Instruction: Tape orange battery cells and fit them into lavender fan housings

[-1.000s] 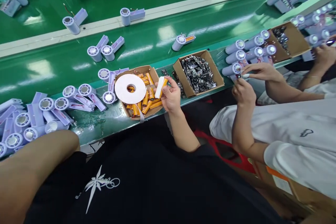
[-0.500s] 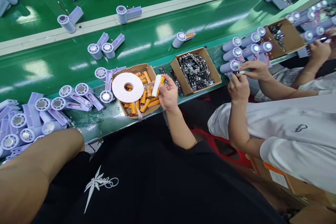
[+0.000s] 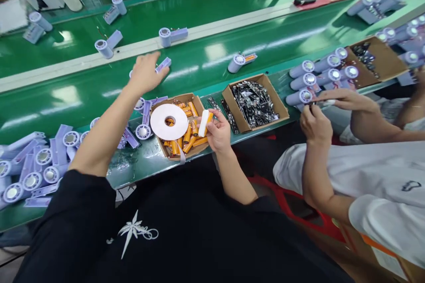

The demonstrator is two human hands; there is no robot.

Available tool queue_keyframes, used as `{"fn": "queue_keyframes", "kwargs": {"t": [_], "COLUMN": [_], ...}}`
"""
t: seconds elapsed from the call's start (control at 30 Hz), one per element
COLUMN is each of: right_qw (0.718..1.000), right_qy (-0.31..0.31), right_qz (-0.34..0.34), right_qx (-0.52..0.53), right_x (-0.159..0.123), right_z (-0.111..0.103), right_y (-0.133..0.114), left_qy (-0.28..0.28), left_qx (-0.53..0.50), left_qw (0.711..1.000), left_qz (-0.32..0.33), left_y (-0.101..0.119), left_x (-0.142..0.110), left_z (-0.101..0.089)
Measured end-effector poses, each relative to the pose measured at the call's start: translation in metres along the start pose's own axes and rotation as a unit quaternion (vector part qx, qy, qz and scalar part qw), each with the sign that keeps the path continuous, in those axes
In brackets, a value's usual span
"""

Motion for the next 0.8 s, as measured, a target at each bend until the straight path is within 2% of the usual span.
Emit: {"fn": "queue_keyframes", "kwargs": {"t": [0.07,0.13,0.3,0.37,0.43,0.53,0.6,0.67,0.73,0.8], "right_qw": [1.0,1.0,0.999,0.999,0.999,0.996,0.991,0.978,0.939,0.866], "right_qy": [-0.001,0.001,-0.014,-0.027,-0.041,-0.056,-0.057,-0.062,-0.09,-0.135], "right_qz": [0.002,-0.004,-0.013,-0.004,-0.003,-0.042,-0.085,-0.125,-0.147,-0.147], "right_qx": [0.003,0.01,0.038,0.027,-0.003,-0.047,-0.081,-0.157,-0.296,-0.458], "right_x": [0.0,0.0,-0.007,-0.007,0.002,0.042,0.084,0.13,0.17,0.195], "right_z": [-0.002,-0.004,-0.011,-0.011,-0.007,0.007,0.024,0.044,0.066,0.085], "right_y": [0.001,0.003,0.006,0.003,-0.006,-0.023,-0.031,-0.031,-0.025,-0.013], "left_qy": [-0.016,-0.052,-0.161,-0.193,-0.197,-0.222,-0.239,-0.22,-0.178,-0.148], "left_qx": [0.056,0.093,0.1,0.068,0.035,-0.037,-0.121,-0.181,-0.177,-0.157], "left_qw": [0.998,0.994,0.982,0.977,0.976,0.969,0.959,0.956,0.966,0.975], "left_qz": [-0.036,-0.039,0.022,0.062,0.089,0.102,0.088,0.069,0.054,0.047], "left_y": [-0.009,-0.014,-0.023,-0.026,-0.031,-0.043,-0.05,-0.053,-0.051,-0.045], "left_x": [0.017,0.033,0.061,0.063,0.062,0.065,0.069,0.074,0.076,0.075], "left_z": [0.013,0.031,0.064,0.069,0.068,0.063,0.057,0.053,0.053,0.057]}}
Point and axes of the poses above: each hand's wrist, its own x-axis towards the middle knuckle, its own z-axis out of the palm, y = z × x, the point moved 3 cm from there along x, towards the middle knuckle, and after that the axes turned 3 degrees about y, right-handed, at the moved point
